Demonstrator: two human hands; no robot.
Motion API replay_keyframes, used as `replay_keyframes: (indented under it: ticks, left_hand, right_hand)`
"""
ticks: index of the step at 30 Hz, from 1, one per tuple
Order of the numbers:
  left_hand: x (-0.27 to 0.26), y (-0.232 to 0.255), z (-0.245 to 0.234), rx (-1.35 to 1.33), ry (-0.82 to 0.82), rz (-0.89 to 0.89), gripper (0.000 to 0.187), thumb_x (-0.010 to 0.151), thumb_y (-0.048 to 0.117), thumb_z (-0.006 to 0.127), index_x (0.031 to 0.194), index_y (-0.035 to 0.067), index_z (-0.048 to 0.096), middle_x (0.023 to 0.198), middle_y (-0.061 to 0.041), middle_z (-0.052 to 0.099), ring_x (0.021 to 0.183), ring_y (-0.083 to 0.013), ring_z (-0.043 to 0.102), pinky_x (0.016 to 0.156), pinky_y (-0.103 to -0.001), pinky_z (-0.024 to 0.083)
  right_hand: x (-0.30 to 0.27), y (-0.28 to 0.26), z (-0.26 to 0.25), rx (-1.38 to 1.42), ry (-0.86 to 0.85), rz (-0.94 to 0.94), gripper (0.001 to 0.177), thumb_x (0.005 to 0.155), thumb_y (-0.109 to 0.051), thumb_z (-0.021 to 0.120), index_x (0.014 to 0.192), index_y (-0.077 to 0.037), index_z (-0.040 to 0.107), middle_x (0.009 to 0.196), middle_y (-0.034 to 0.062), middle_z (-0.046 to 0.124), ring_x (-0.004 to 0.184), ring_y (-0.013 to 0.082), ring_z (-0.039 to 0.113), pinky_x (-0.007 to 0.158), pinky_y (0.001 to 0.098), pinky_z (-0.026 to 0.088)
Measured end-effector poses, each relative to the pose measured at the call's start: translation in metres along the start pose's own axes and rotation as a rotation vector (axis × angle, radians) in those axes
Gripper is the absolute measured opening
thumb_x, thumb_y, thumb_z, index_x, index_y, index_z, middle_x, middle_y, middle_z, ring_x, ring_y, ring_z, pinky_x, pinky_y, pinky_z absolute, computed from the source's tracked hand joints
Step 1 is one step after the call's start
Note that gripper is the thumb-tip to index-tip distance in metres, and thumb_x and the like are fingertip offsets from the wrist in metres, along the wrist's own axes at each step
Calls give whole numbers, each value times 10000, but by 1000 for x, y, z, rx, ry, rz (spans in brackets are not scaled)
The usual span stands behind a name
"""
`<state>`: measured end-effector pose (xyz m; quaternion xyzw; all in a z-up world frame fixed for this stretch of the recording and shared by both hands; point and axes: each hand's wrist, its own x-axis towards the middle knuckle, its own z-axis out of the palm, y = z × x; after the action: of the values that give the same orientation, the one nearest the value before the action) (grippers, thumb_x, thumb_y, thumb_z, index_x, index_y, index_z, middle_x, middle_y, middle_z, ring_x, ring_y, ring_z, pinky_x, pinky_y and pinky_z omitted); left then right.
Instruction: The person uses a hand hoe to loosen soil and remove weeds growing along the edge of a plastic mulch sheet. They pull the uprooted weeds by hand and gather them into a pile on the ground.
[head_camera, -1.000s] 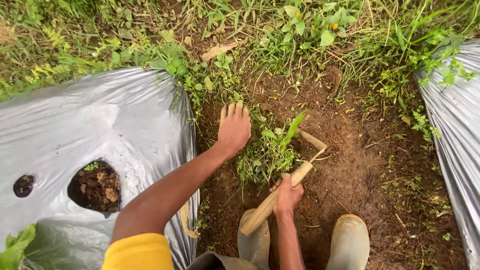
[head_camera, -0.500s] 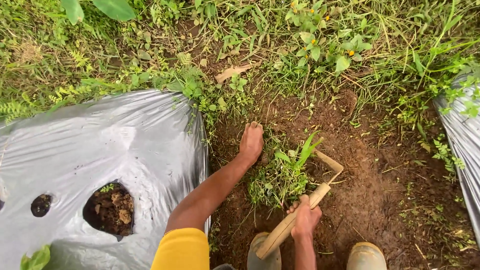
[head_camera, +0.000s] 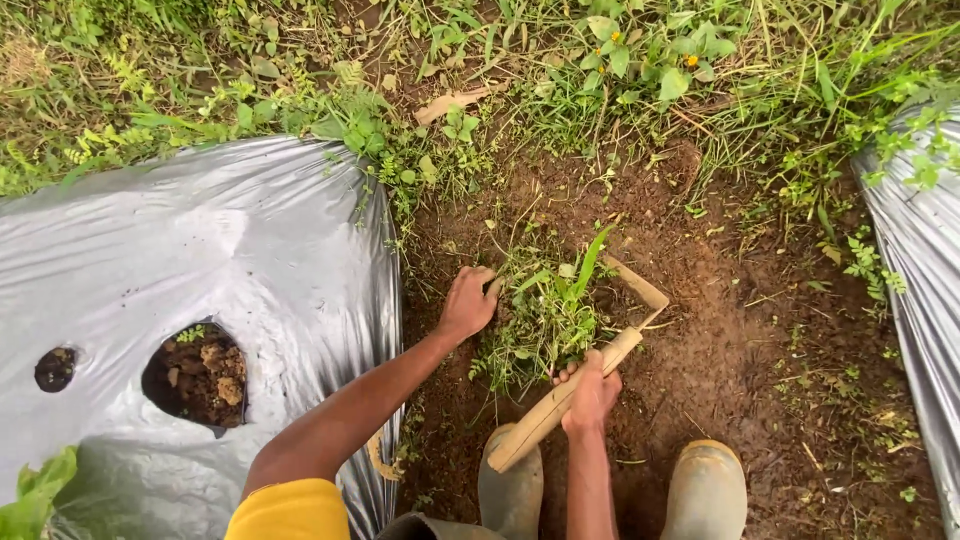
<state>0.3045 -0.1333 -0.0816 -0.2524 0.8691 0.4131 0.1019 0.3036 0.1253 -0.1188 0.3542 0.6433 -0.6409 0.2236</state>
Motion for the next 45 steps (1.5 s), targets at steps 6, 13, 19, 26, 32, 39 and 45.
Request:
replay_keyframes:
  ticks: [6, 13, 19, 26, 32, 39, 45]
  left_hand:
    - [-69, 9, 17, -144, 53, -104, 841, 1111, 588, 308, 1470, -164, 424, 1551, -398, 369, 1544, -536, 132, 1251, -668, -12]
    - [-54, 75, 90, -456, 201, -346, 1054, 1019, 729, 399, 1602, -112, 148, 1670, -367, 63, 1567, -504, -31, 1256, -646, -19]
    - [-45, 113, 118, -538, 197, -345, 1097, 984, 781, 392, 1601, -99, 172, 1670, -346, 92, 1580, -450, 43, 1263, -579, 36]
    - [-39, 95, 118, -20, 286, -77, 893, 1032, 713, 289, 1380, -93, 452, 1576, -324, 324, 1487, -447, 295, 1195, -593, 226]
    - [-8, 12, 87, 258, 717, 216, 407, 1050, 195, 509, 1405, -4, 517, 1457, -206, 448, 1306, -393, 523, 1039, -528, 513]
    - [7, -62, 97, 338, 713, 162, 314, 952, 257, 750, 1195, 62, 716, 1258, -114, 613, 1120, -328, 638, 870, -444, 609]
    - [44, -102, 134, 265, 722, 207, 114, 974, 253, 734, 980, 140, 745, 989, -6, 705, 1034, -199, 678, 799, -323, 603]
  right_hand:
    - [-57, -51, 20, -7, -57, -21, 293, 997, -276, 515, 1112, -7, 515, 677, 71, 555, 514, 165, 585, 501, 346, 603]
    - [-38, 8, 9, -52, -58, -3, 331, 989, -283, 547, 1086, 33, 520, 670, 103, 566, 492, 179, 596, 470, 355, 611]
    - [-14, 26, -1, -155, 43, 53, 585, 957, -419, 615, 1301, 50, 556, 982, 270, 602, 819, 315, 599, 731, 526, 516]
    - [-37, -21, 1, -81, 69, 55, 470, 932, -395, 627, 1178, -1, 550, 824, 178, 594, 642, 246, 567, 583, 449, 534]
    - [-40, -19, 10, 35, 4, 36, 309, 953, -346, 598, 1037, -60, 515, 643, 73, 575, 455, 171, 575, 418, 357, 562]
    - [-40, -14, 19, 94, 48, 21, 294, 898, -341, 626, 960, -75, 517, 598, 89, 538, 418, 170, 547, 384, 352, 543]
    - [-40, -10, 21, 112, 62, 17, 286, 878, -339, 640, 897, -75, 531, 574, 98, 541, 397, 183, 546, 345, 363, 527]
